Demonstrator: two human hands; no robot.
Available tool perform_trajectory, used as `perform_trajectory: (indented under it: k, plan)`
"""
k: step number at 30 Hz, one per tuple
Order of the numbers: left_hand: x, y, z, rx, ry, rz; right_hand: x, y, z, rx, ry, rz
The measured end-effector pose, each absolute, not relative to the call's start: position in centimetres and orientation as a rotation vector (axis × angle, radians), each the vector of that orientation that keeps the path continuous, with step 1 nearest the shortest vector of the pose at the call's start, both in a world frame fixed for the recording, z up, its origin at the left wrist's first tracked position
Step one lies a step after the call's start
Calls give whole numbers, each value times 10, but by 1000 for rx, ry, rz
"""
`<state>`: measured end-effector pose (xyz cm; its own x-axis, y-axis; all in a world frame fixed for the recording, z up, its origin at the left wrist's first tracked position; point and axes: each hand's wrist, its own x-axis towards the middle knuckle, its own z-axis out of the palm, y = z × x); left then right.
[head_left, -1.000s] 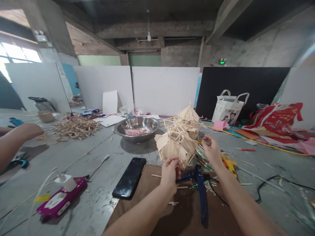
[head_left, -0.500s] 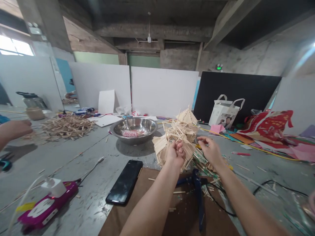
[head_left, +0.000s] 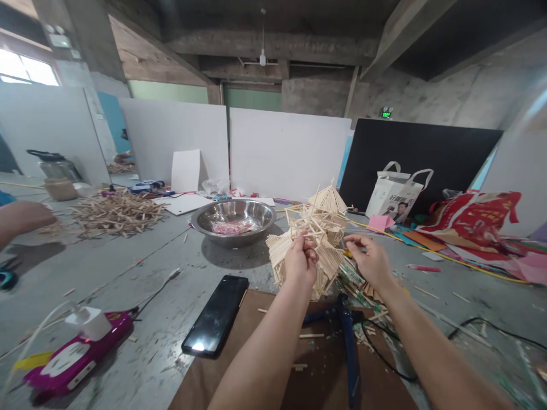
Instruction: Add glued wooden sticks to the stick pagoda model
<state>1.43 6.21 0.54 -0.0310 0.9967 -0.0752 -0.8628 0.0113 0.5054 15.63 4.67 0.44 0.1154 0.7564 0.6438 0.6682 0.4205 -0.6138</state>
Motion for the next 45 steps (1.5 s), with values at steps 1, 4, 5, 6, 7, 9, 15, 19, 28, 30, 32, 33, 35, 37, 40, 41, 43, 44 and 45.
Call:
perform_trajectory:
  k: [1, 4, 5, 6, 7, 9, 15, 19, 28, 30, 32, 33, 35, 37, 40, 41, 43, 44, 45]
  plan:
    - [14, 62, 6, 401, 480, 1568, 156, 47, 5, -1277, -1600, 101]
    - [13, 63, 10, 487, 490, 1607, 154, 46, 8, -1258, -1616, 98]
    - [13, 63, 11, 500, 497, 1610, 153, 46, 10, -1257, -1617, 95]
    - [13, 63, 13, 508, 504, 1610, 152, 46, 11, -1256, -1614, 90]
    - [13, 64, 13, 515, 510, 1609, 151, 46, 13, -1252, -1613, 84]
    - [14, 65, 14, 524, 517, 1604, 148, 47, 17, -1235, -1616, 72]
    - [13, 69, 13, 587, 515, 1597, 141, 52, 24, -1180, -1708, 39]
    - [12, 71, 13, 623, 520, 1597, 136, 58, 24, -1145, -1769, 21]
    - [10, 71, 15, 611, 551, 1601, 135, 63, 22, -1104, -1807, 31]
    - [9, 71, 15, 601, 554, 1598, 136, 63, 21, -1103, -1808, 39]
    - [9, 72, 15, 591, 562, 1595, 136, 64, 21, -1106, -1807, 50]
    - [9, 72, 15, 589, 567, 1594, 136, 64, 21, -1108, -1808, 55]
    - [9, 72, 15, 587, 578, 1597, 136, 64, 20, -1114, -1810, 60]
    - [9, 73, 15, 591, 578, 1601, 136, 65, 20, -1115, -1815, 54]
    - [10, 73, 15, 593, 573, 1610, 134, 67, 20, -1111, -1821, 51]
    - [10, 73, 15, 592, 571, 1613, 134, 67, 20, -1110, -1824, 52]
    - [11, 73, 14, 584, 565, 1617, 133, 68, 21, -1111, -1834, 55]
    - [12, 72, 14, 580, 562, 1620, 133, 68, 21, -1111, -1842, 57]
    - [12, 72, 14, 575, 560, 1621, 133, 68, 21, -1108, -1848, 59]
